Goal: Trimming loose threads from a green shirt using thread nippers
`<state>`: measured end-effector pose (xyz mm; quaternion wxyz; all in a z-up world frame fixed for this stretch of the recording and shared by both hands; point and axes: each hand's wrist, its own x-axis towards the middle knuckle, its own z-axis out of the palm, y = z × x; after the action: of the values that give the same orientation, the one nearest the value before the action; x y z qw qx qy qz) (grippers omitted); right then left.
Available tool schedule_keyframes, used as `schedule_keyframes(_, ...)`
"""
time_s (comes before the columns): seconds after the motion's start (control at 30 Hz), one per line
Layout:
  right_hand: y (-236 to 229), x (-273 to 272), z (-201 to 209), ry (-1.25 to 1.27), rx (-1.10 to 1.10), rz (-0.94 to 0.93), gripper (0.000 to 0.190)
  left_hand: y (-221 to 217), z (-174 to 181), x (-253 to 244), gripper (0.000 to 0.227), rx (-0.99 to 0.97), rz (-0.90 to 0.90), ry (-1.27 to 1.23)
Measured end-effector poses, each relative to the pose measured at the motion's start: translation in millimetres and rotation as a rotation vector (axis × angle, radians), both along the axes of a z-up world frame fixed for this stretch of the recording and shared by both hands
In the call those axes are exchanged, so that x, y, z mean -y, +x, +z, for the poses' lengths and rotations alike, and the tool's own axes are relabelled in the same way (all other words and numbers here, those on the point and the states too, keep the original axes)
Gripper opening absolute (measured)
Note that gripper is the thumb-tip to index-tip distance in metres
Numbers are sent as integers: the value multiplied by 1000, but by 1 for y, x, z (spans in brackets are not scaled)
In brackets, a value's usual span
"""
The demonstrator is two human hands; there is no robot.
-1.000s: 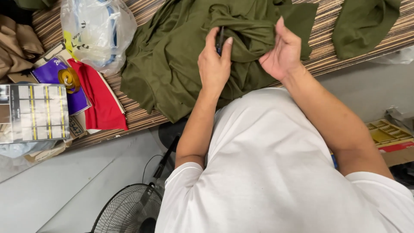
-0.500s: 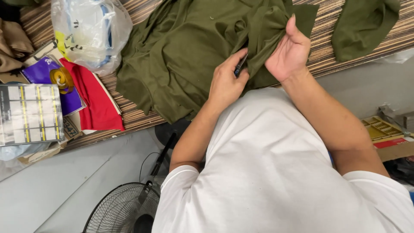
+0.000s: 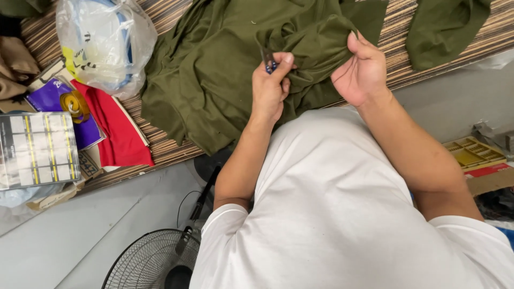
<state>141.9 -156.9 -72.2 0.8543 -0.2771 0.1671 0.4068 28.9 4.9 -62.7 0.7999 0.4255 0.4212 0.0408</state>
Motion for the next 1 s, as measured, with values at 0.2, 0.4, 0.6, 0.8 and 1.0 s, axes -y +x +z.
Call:
schedule_keyframes(0.2, -5, 4, -3, -119, -233, -22, 44, 0, 14, -2, 14, 102, -85, 110)
schedule_keyframes(0.4, -4, 5, -6, -58, -214, -67, 45, 14, 15, 21, 48, -26, -468, 347)
schedule_keyframes(0.6, 0, 10, -11, 6, -191, -122, 47, 18, -11, 21, 15, 60, -381, 455)
schedule_keyframes(0.8, 5, 32, -19, 23, -197, -211, 52, 5, -37, -23, 6, 151, 385, -470)
schedule_keyframes(1.0, -6, 21, -1, 98, -220, -136, 58, -1, -22, -18, 4, 192, 230, -399)
